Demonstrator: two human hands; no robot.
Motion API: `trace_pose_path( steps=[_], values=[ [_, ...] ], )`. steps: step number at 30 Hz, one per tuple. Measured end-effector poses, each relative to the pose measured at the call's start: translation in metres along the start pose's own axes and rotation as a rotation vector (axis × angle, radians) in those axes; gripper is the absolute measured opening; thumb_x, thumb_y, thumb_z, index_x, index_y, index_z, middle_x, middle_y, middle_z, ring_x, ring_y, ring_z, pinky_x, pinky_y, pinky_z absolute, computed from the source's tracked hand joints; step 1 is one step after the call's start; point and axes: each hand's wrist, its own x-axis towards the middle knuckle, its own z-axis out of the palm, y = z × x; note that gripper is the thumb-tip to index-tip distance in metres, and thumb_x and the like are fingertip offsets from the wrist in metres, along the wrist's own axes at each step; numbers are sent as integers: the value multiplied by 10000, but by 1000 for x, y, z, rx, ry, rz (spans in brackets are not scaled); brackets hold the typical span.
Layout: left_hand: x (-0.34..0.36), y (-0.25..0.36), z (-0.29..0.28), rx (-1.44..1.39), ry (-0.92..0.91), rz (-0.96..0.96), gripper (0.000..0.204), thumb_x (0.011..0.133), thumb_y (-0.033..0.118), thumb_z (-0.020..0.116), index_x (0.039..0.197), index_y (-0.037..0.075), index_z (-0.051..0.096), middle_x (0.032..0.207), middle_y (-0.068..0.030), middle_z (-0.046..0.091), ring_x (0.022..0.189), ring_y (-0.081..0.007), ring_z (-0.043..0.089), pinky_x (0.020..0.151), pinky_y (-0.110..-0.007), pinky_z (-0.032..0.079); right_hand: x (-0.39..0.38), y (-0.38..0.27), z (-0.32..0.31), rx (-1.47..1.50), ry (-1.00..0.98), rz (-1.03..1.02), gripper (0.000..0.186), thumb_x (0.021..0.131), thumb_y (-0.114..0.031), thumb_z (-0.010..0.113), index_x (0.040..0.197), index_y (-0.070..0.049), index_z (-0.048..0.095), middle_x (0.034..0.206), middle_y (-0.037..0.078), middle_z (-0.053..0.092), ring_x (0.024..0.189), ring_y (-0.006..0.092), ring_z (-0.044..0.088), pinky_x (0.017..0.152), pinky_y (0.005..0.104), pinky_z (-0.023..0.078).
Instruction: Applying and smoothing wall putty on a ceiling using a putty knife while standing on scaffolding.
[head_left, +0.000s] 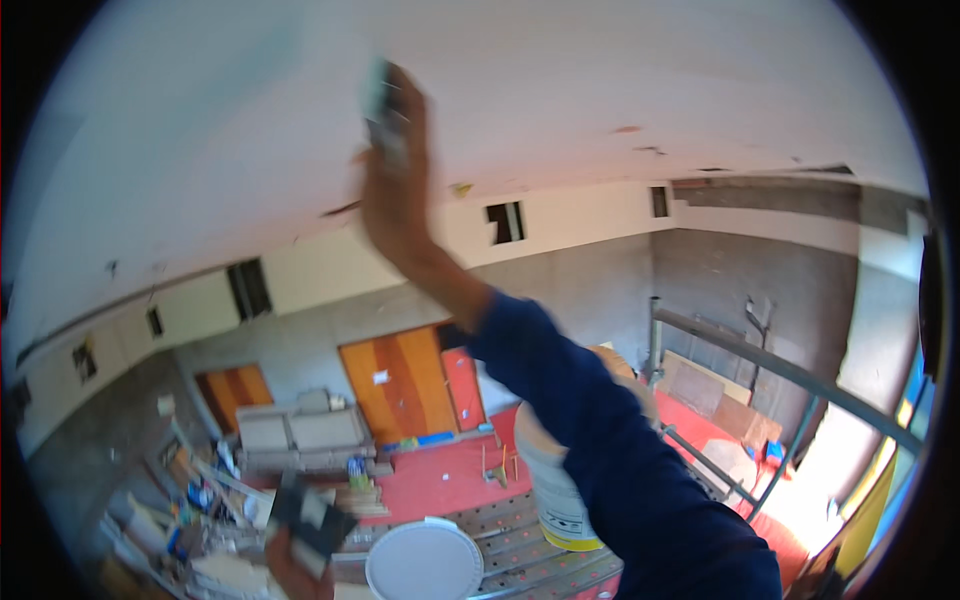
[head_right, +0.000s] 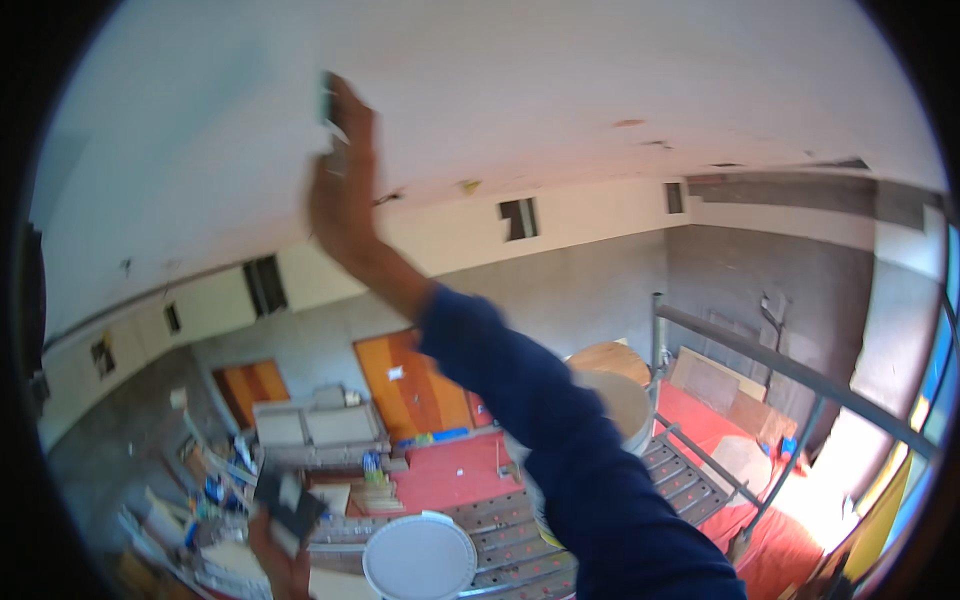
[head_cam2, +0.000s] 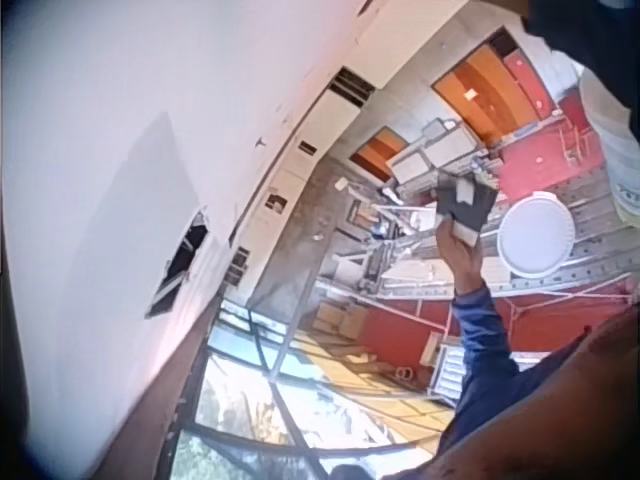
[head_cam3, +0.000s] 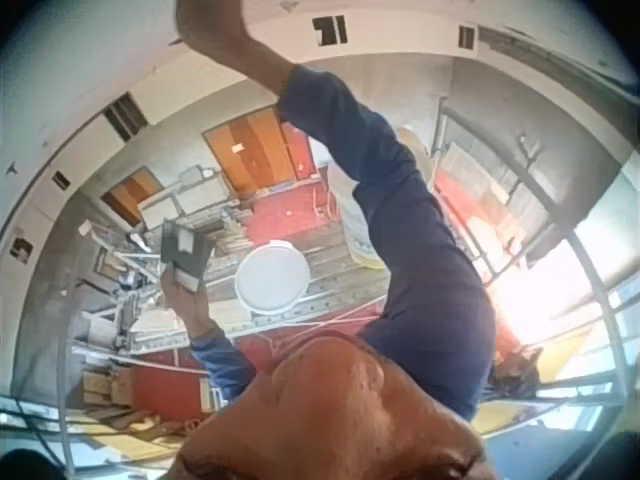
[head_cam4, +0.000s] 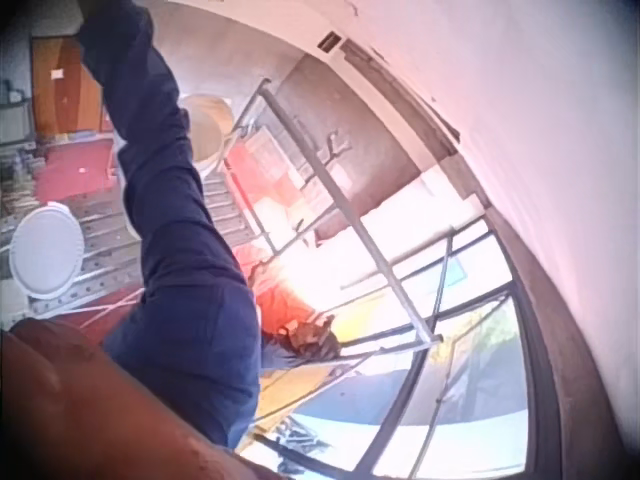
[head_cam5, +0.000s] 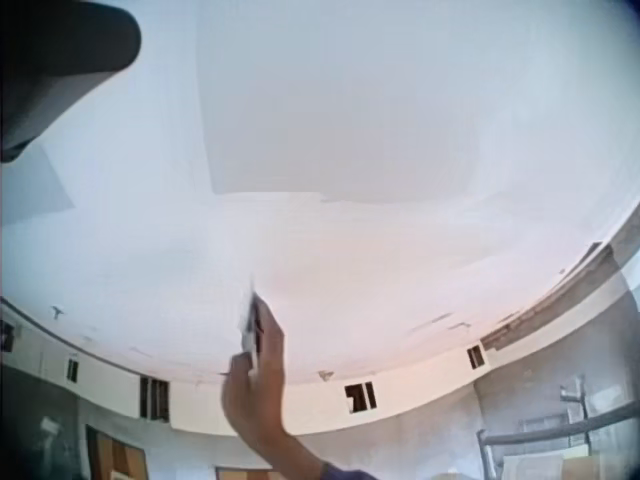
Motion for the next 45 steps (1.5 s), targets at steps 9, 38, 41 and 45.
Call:
trace_pose_path(
  steps=[9,38,41,45],
  values=[
    [24,-76,203,-382,-461,-511,255,852,122,534,1063,-18,505,943,-143,621,829,-224,645,684,-316,566,-107,-90,-177,-34,-334,536,632,775,116,413,1368,-58,282,1212,96,451,1090,170,467,925,299,384],
    [-23,-79,102,-8,-173,-493,442,843,65,493,1275,5,417,1203,-235,493,1036,-250,526,686,-265,494,286,13,-529,-491,456,43,630,765,-6,354,1362,-201,312,1196,82,452,857,202,507,660,364,490],
    [-22,-63,44,-27,-75,-485,467,814,64,543,1263,19,422,1199,-228,486,981,-233,531,705,-283,475,290,16,-502,-502,512,120,636,770,-5,353,1368,-215,300,1200,82,453,817,206,511,632,379,484],
    [-37,-61,-13,1102,-247,367,411,734,17,635,1112,-15,476,1012,-160,544,797,-257,562,714,-308,470,272,33,-434,-496,504,-3,630,784,-13,345,1376,-215,264,1149,81,469,706,188,505,534,350,458]
  ],
)
